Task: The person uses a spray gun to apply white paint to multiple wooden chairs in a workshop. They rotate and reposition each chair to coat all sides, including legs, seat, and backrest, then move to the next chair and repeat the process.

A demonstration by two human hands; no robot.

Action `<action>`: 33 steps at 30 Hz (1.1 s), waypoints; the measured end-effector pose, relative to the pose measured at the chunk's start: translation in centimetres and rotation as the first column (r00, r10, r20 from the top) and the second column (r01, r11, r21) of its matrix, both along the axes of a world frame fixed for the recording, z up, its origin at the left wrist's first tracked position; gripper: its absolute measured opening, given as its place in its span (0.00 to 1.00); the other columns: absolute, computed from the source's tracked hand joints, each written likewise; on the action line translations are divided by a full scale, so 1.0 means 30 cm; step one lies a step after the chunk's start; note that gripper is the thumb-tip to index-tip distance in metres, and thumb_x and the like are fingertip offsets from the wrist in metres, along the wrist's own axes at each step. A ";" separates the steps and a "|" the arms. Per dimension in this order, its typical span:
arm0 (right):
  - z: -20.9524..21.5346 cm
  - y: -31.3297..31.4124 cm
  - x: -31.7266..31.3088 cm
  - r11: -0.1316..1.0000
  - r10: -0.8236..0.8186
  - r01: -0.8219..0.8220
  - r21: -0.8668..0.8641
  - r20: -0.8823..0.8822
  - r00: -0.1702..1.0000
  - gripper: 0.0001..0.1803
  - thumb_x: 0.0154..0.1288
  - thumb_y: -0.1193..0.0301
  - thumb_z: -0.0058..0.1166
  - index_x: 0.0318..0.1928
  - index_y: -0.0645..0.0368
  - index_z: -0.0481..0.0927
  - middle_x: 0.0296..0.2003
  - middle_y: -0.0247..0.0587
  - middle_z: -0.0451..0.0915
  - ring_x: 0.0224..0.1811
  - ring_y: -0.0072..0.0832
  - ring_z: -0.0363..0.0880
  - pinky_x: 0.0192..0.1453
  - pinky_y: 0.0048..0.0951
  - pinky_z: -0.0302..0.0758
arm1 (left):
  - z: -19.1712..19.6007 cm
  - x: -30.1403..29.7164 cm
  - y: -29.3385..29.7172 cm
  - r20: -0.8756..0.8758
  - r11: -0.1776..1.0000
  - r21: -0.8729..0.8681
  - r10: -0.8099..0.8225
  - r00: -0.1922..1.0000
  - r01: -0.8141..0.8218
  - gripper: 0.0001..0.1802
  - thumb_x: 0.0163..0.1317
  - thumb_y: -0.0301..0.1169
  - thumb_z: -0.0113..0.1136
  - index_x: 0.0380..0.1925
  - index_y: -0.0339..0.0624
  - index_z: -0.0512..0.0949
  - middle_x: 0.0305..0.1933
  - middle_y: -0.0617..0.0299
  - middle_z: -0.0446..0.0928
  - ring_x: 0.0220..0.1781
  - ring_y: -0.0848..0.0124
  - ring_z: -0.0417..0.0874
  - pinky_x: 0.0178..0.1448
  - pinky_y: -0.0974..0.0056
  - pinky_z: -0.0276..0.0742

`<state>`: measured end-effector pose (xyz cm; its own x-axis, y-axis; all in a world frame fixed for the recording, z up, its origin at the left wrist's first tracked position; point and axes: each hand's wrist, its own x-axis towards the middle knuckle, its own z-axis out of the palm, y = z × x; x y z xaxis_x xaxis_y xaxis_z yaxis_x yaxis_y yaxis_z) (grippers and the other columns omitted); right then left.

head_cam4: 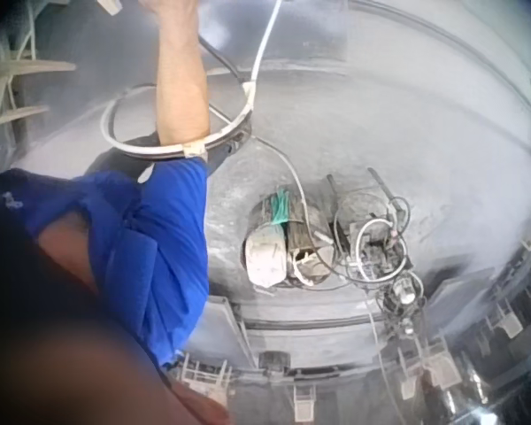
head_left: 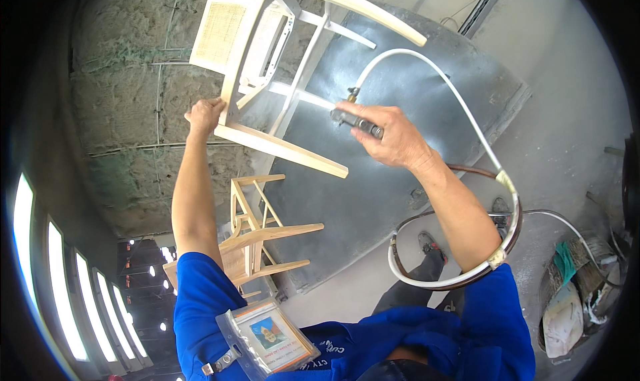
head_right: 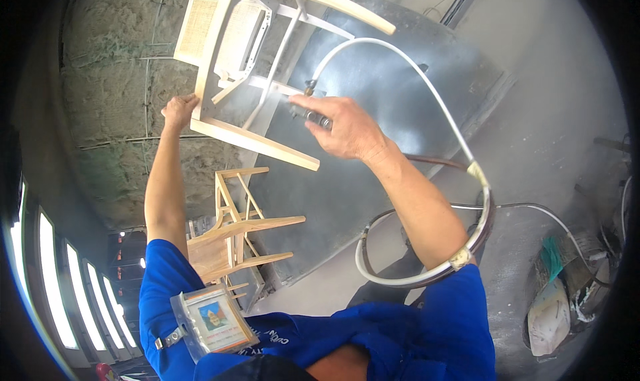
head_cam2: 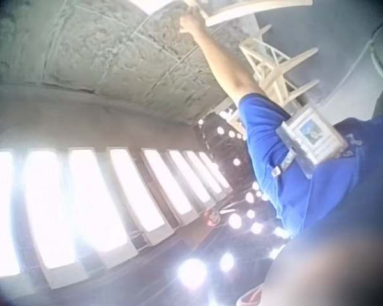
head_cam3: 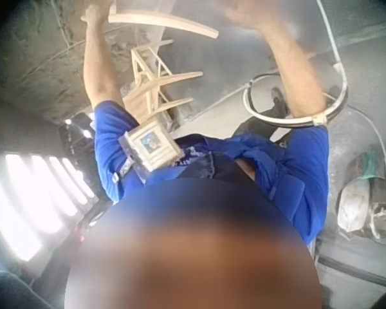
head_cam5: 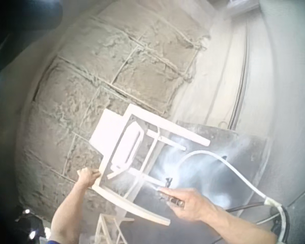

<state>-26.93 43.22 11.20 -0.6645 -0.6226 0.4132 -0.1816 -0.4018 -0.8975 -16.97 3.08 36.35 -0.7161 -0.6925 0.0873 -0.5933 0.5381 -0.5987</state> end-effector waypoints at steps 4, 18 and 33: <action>0.055 0.075 -0.013 0.949 -0.313 0.309 0.067 0.069 0.947 0.28 0.65 0.75 0.62 0.66 0.46 0.80 0.48 0.49 0.88 0.48 0.45 0.87 0.55 0.36 0.82 | -0.062 0.038 0.117 -0.046 0.994 0.045 -0.101 0.994 0.103 0.11 0.64 0.44 0.69 0.41 0.55 0.93 0.41 0.62 0.90 0.44 0.63 0.88 0.61 0.50 0.61; -0.057 -0.446 -0.147 0.820 -0.525 0.571 0.045 0.457 0.718 0.29 0.68 0.70 0.61 0.69 0.45 0.77 0.49 0.47 0.88 0.48 0.41 0.88 0.56 0.36 0.81 | -0.089 0.017 0.084 -0.353 0.987 0.060 -0.116 0.929 0.146 0.17 0.60 0.48 0.73 0.43 0.51 0.92 0.39 0.61 0.91 0.45 0.62 0.90 0.56 0.52 0.75; 0.040 -0.414 -0.092 0.999 -0.021 0.026 -0.026 0.171 0.985 0.27 0.67 0.68 0.63 0.67 0.35 0.81 0.49 0.42 0.89 0.45 0.30 0.87 0.54 0.31 0.81 | -0.030 -0.047 0.110 -0.278 0.993 0.114 0.014 0.960 0.019 0.17 0.61 0.48 0.72 0.44 0.54 0.91 0.40 0.62 0.91 0.45 0.63 0.90 0.56 0.55 0.77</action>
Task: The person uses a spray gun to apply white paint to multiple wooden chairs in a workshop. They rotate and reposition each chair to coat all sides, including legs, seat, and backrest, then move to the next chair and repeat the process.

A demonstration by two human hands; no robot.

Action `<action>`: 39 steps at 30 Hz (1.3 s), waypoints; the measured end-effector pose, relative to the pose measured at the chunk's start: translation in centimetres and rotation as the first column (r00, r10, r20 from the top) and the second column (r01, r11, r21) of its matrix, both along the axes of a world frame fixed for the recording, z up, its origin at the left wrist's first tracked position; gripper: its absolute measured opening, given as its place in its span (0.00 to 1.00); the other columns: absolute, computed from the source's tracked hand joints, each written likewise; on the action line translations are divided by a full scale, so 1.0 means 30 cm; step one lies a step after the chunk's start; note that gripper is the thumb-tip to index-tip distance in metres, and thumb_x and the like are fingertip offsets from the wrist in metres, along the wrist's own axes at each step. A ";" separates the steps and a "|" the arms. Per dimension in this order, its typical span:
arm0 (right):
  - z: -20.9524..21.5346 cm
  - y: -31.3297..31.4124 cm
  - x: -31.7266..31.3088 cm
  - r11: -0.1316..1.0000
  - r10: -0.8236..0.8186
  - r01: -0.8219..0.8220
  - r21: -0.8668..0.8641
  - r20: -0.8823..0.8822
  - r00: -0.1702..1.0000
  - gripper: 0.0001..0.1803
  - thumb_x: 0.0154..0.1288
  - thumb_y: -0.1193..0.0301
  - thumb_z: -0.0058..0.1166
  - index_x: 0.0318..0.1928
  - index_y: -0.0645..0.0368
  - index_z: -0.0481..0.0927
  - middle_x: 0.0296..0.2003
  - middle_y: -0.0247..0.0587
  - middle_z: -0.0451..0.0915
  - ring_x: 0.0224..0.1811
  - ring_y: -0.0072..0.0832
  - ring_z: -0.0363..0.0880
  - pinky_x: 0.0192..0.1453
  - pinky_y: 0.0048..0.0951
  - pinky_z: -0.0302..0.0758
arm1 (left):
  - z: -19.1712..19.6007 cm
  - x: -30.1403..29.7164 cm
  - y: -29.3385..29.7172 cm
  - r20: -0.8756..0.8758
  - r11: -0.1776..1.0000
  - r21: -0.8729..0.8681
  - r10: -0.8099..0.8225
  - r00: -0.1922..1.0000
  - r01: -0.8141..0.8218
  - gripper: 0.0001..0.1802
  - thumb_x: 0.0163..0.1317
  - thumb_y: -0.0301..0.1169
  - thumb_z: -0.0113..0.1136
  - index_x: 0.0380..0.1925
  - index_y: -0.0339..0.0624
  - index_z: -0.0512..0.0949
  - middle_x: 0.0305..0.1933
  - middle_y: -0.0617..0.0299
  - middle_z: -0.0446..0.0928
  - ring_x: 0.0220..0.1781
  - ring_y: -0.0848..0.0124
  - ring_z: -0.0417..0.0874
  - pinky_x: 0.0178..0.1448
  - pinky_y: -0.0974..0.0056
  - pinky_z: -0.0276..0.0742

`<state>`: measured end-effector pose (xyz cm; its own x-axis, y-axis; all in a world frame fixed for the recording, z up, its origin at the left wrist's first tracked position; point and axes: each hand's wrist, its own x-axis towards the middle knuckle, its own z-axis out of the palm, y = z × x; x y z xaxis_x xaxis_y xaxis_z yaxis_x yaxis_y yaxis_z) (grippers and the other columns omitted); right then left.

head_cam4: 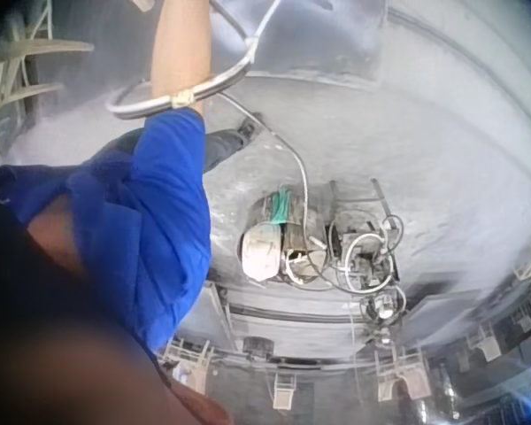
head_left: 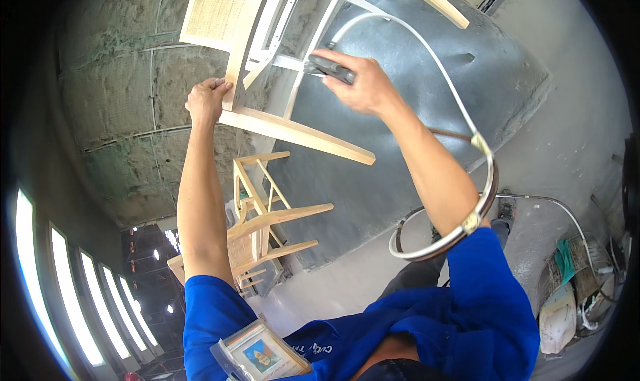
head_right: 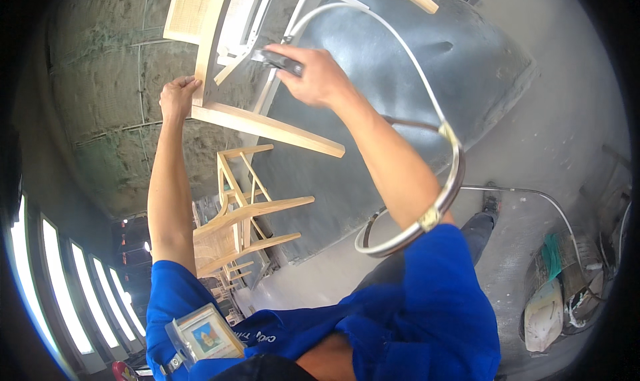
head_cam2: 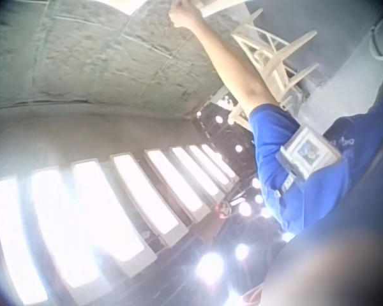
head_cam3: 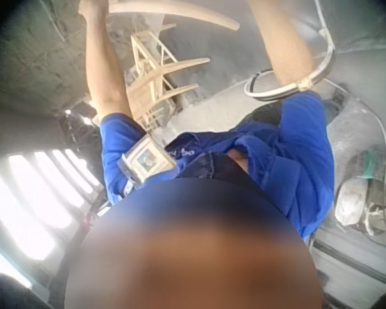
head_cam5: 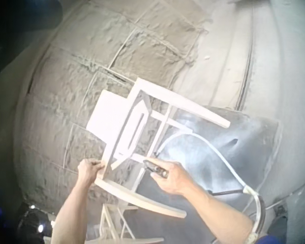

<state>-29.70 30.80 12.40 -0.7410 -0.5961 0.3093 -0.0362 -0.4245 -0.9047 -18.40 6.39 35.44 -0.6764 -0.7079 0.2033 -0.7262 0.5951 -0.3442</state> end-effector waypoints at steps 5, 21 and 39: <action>-0.085 0.123 -0.041 0.988 -0.081 0.036 0.151 0.301 0.950 0.27 0.67 0.66 0.61 0.67 0.41 0.81 0.49 0.44 0.88 0.45 0.34 0.88 0.53 0.33 0.83 | 0.034 -0.086 0.001 0.282 0.994 -0.105 0.059 0.958 -0.030 0.16 0.63 0.48 0.69 0.46 0.58 0.91 0.43 0.63 0.90 0.49 0.61 0.88 0.58 0.47 0.69; -0.093 0.622 0.141 0.942 -0.302 0.329 -0.064 0.262 0.917 0.28 0.71 0.73 0.59 0.70 0.60 0.75 0.36 0.37 0.86 0.32 0.22 0.84 0.38 0.25 0.82 | 0.025 -0.140 0.006 0.383 0.997 -0.061 0.058 0.922 -0.038 0.17 0.64 0.51 0.68 0.46 0.59 0.91 0.45 0.61 0.90 0.51 0.58 0.89 0.63 0.44 0.68; -0.165 0.909 0.523 0.557 -0.814 0.728 0.399 0.434 0.385 0.30 0.73 0.71 0.59 0.74 0.53 0.70 0.36 0.35 0.85 0.27 0.15 0.80 0.23 0.16 0.72 | -0.085 -0.115 0.230 0.184 0.972 -0.019 -0.225 0.957 0.232 0.21 0.65 0.53 0.67 0.40 0.48 0.91 0.39 0.55 0.89 0.47 0.54 0.88 0.55 0.45 0.68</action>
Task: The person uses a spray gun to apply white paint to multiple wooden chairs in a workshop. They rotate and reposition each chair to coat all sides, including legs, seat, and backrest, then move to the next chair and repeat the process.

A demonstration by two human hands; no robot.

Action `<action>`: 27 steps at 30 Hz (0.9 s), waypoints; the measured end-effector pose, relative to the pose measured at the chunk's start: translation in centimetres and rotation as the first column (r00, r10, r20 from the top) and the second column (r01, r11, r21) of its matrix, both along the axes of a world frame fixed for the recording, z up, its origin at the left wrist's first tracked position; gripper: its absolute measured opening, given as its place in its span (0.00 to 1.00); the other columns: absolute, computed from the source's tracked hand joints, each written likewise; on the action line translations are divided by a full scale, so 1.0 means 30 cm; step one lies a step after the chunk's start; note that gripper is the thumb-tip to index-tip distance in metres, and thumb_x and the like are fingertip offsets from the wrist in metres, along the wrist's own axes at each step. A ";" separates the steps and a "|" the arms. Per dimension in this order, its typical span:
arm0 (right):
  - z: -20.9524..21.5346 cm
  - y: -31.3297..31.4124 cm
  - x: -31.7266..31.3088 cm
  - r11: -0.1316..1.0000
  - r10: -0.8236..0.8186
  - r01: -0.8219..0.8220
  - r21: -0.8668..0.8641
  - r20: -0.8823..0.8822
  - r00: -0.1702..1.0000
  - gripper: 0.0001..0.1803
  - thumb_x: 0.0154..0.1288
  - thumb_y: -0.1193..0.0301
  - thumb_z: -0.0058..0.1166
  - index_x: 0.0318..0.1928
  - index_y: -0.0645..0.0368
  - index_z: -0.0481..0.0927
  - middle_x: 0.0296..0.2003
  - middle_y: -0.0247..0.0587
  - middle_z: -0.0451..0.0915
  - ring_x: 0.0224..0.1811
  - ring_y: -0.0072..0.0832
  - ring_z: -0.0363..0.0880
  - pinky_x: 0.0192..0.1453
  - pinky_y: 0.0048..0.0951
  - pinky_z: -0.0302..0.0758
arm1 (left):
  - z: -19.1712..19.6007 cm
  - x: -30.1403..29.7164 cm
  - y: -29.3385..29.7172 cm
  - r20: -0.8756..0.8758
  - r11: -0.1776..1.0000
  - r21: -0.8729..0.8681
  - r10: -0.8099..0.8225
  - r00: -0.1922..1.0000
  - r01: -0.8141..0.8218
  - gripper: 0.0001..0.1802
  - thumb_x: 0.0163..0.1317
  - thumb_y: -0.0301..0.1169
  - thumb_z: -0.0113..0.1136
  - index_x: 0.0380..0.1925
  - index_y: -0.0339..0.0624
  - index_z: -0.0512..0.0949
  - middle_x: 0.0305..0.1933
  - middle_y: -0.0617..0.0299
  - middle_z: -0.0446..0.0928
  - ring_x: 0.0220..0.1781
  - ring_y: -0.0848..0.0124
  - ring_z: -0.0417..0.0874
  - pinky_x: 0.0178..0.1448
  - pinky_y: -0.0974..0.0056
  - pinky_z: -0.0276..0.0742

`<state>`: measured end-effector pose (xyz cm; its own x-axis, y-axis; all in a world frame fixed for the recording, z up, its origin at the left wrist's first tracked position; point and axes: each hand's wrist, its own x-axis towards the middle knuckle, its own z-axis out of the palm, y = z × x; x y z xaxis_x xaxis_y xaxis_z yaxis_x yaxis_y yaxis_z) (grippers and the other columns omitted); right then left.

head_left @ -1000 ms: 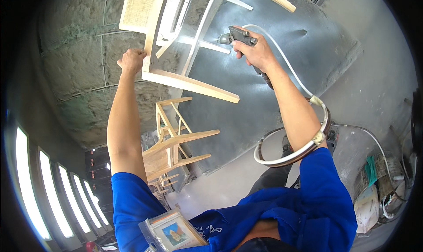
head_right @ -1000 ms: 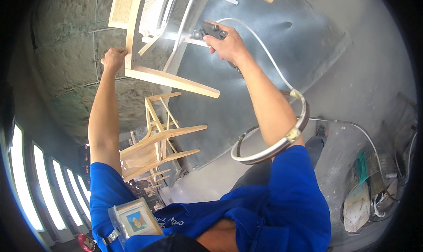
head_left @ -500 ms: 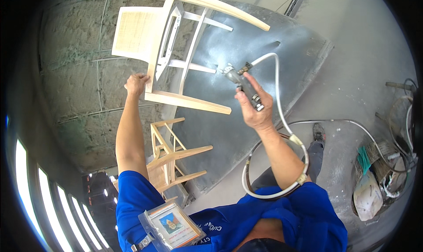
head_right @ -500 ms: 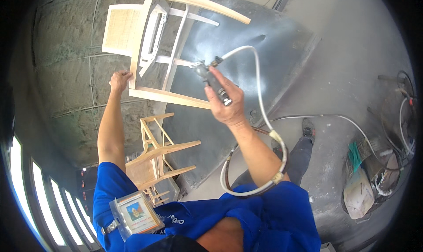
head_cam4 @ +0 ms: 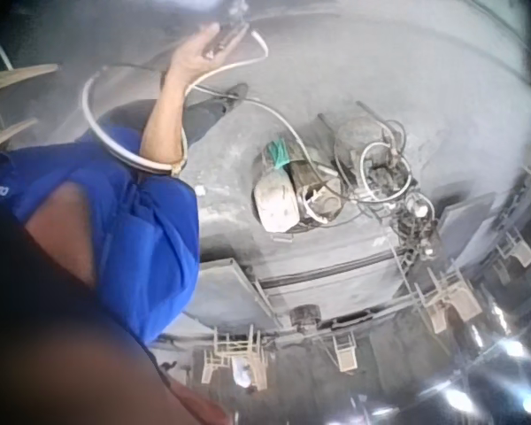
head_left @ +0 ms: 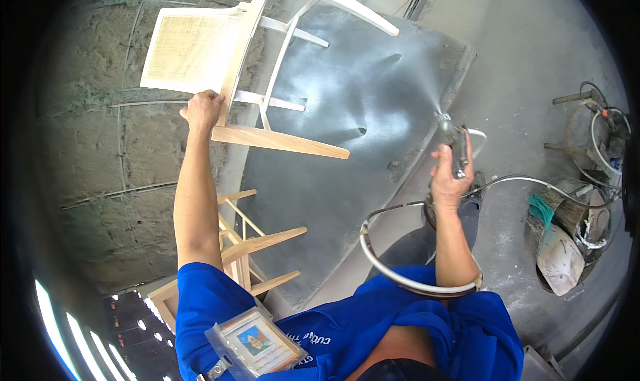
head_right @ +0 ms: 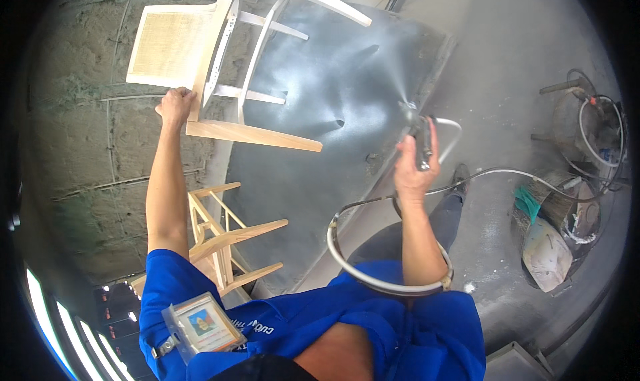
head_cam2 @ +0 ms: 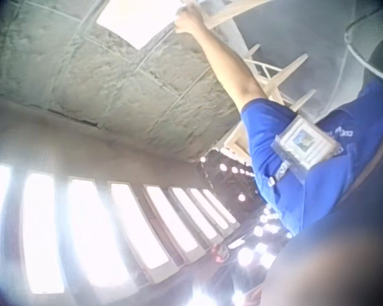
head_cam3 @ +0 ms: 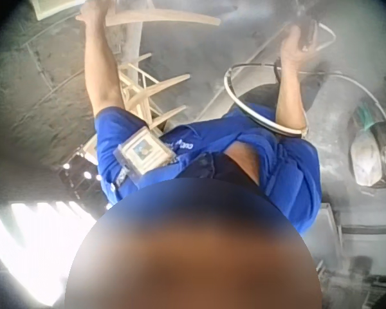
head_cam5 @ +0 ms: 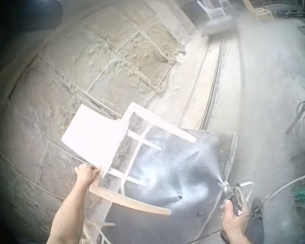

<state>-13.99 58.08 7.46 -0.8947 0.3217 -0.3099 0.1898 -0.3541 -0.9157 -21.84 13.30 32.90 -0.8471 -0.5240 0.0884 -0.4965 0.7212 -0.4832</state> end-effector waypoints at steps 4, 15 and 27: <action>-0.016 0.181 -0.001 0.986 0.121 -0.119 0.115 -0.016 0.992 0.30 0.73 0.72 0.58 0.73 0.55 0.71 0.40 0.38 0.85 0.35 0.17 0.83 0.24 0.17 0.73 | -0.018 -0.015 0.068 -0.004 0.998 0.032 0.062 0.998 -0.062 0.24 0.62 0.56 0.69 0.40 0.47 0.91 0.39 0.54 0.89 0.47 0.55 0.88 0.57 0.46 0.64; -0.044 0.525 -0.418 0.556 0.831 -0.759 0.341 -0.217 0.512 0.26 0.66 0.75 0.63 0.65 0.64 0.80 0.42 0.45 0.87 0.39 0.31 0.85 0.49 0.30 0.79 | -0.177 -0.026 0.397 0.130 0.966 -0.251 -0.026 0.991 0.058 0.25 0.67 0.56 0.62 0.25 0.46 0.85 0.22 0.54 0.85 0.25 0.53 0.86 0.50 0.50 0.69; -0.071 0.635 -0.780 0.345 0.938 -0.919 0.190 -0.090 0.334 0.26 0.66 0.75 0.64 0.65 0.62 0.80 0.50 0.48 0.88 0.46 0.33 0.86 0.55 0.32 0.79 | -0.674 0.183 0.732 -0.110 0.968 0.056 0.249 0.962 -0.244 0.21 0.62 0.48 0.71 0.31 0.42 0.77 0.34 0.50 0.82 0.34 0.47 0.88 0.37 0.46 0.85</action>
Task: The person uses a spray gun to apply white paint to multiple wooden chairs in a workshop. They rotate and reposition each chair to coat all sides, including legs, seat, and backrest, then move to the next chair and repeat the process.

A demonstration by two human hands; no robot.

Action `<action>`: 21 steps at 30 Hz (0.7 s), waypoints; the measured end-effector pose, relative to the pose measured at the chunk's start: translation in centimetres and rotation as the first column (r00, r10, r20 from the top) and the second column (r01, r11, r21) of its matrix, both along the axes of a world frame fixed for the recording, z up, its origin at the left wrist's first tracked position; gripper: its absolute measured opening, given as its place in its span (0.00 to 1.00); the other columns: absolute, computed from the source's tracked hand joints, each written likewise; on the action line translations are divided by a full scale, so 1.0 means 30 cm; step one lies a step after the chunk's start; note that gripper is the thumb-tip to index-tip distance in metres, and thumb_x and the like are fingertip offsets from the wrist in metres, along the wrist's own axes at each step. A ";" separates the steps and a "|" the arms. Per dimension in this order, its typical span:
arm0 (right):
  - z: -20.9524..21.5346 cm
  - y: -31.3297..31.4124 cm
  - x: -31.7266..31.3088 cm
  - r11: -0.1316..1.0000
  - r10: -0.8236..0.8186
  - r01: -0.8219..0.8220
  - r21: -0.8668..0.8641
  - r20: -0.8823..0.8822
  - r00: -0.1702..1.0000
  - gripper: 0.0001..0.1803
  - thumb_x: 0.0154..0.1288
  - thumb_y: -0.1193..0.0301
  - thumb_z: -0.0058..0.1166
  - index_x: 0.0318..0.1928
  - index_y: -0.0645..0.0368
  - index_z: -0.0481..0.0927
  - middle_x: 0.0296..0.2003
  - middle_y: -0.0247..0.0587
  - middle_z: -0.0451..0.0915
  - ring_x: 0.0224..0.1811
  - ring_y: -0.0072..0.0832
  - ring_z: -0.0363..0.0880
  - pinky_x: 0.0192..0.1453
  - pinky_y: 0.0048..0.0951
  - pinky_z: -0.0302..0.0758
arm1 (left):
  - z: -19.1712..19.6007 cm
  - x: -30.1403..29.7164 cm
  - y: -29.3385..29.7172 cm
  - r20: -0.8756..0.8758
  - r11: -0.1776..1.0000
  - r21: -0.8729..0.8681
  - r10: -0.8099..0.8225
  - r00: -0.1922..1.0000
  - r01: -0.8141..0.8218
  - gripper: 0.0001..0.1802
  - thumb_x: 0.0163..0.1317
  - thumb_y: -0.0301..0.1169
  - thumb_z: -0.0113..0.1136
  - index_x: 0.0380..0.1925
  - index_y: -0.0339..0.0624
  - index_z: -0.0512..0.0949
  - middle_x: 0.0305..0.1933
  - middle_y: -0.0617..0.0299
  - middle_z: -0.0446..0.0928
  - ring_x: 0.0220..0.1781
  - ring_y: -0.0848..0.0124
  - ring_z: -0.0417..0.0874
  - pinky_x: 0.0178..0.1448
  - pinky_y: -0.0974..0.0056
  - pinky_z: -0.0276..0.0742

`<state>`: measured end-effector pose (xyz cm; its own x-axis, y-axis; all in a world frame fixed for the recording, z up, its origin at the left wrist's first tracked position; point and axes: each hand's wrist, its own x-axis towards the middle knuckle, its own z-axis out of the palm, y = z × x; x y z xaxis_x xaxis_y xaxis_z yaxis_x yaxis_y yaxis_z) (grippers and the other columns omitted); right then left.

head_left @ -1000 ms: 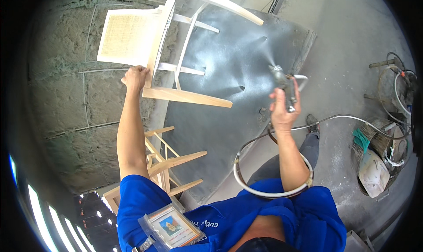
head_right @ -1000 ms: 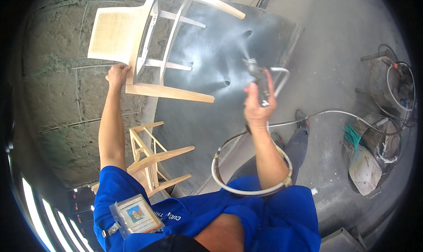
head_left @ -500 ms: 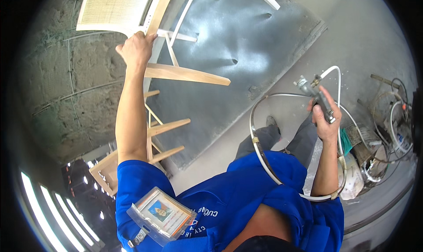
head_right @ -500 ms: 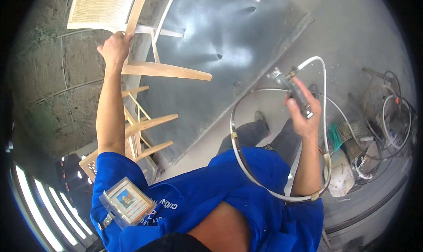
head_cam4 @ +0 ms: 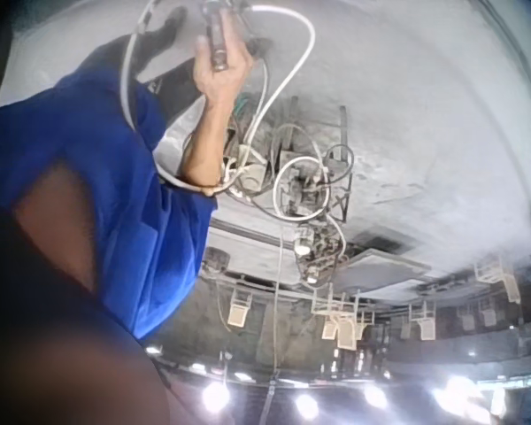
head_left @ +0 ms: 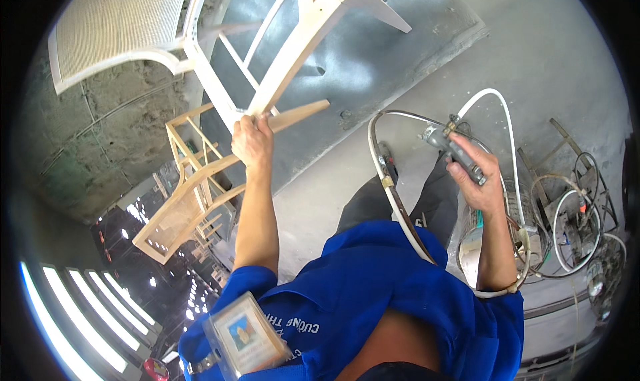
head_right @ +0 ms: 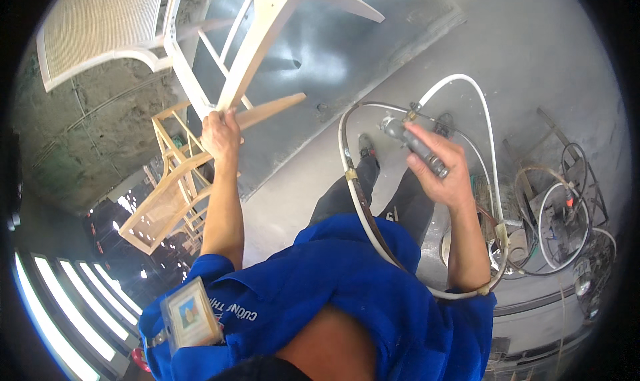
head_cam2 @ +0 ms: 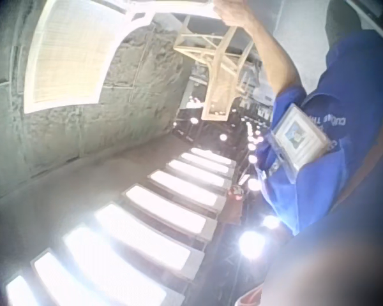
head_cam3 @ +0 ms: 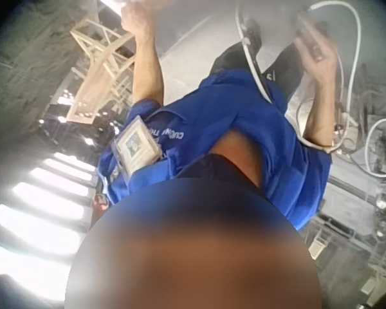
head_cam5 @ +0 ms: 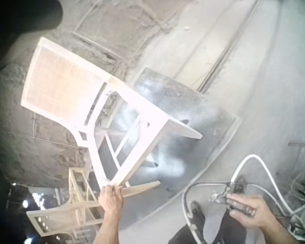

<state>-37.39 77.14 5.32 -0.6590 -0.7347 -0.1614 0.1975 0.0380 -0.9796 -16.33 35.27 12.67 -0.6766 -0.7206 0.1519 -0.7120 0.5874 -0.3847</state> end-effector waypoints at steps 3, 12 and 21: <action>0.000 -0.045 -0.044 0.998 0.044 -0.055 0.039 0.237 0.971 0.25 0.67 0.74 0.64 0.65 0.63 0.80 0.53 0.49 0.87 0.50 0.33 0.87 0.57 0.32 0.79 | 0.009 -0.002 -0.156 -0.003 0.998 -0.057 0.002 1.000 -0.002 0.22 0.62 0.48 0.71 0.31 0.39 0.79 0.35 0.48 0.83 0.34 0.47 0.88 0.39 0.46 0.85; 0.035 -0.286 -0.090 0.989 0.065 -0.066 -0.134 -0.012 0.998 0.25 0.68 0.73 0.63 0.65 0.60 0.81 0.47 0.45 0.88 0.43 0.30 0.86 0.55 0.29 0.80 | -0.002 -0.290 -0.470 0.075 0.993 -0.095 0.076 0.994 -0.069 0.26 0.66 0.53 0.65 0.34 0.38 0.81 0.38 0.45 0.84 0.41 0.46 0.89 0.46 0.49 0.87; 0.072 -0.373 -0.142 0.997 0.040 -0.011 -0.082 0.361 0.932 0.27 0.71 0.70 0.60 0.69 0.57 0.77 0.40 0.33 0.85 0.35 0.19 0.82 0.45 0.23 0.80 | -0.179 -0.134 0.156 -0.050 0.617 0.595 -0.611 0.790 0.515 0.32 0.53 0.19 0.57 0.60 0.55 0.80 0.65 0.54 0.77 0.69 0.49 0.73 0.70 0.37 0.66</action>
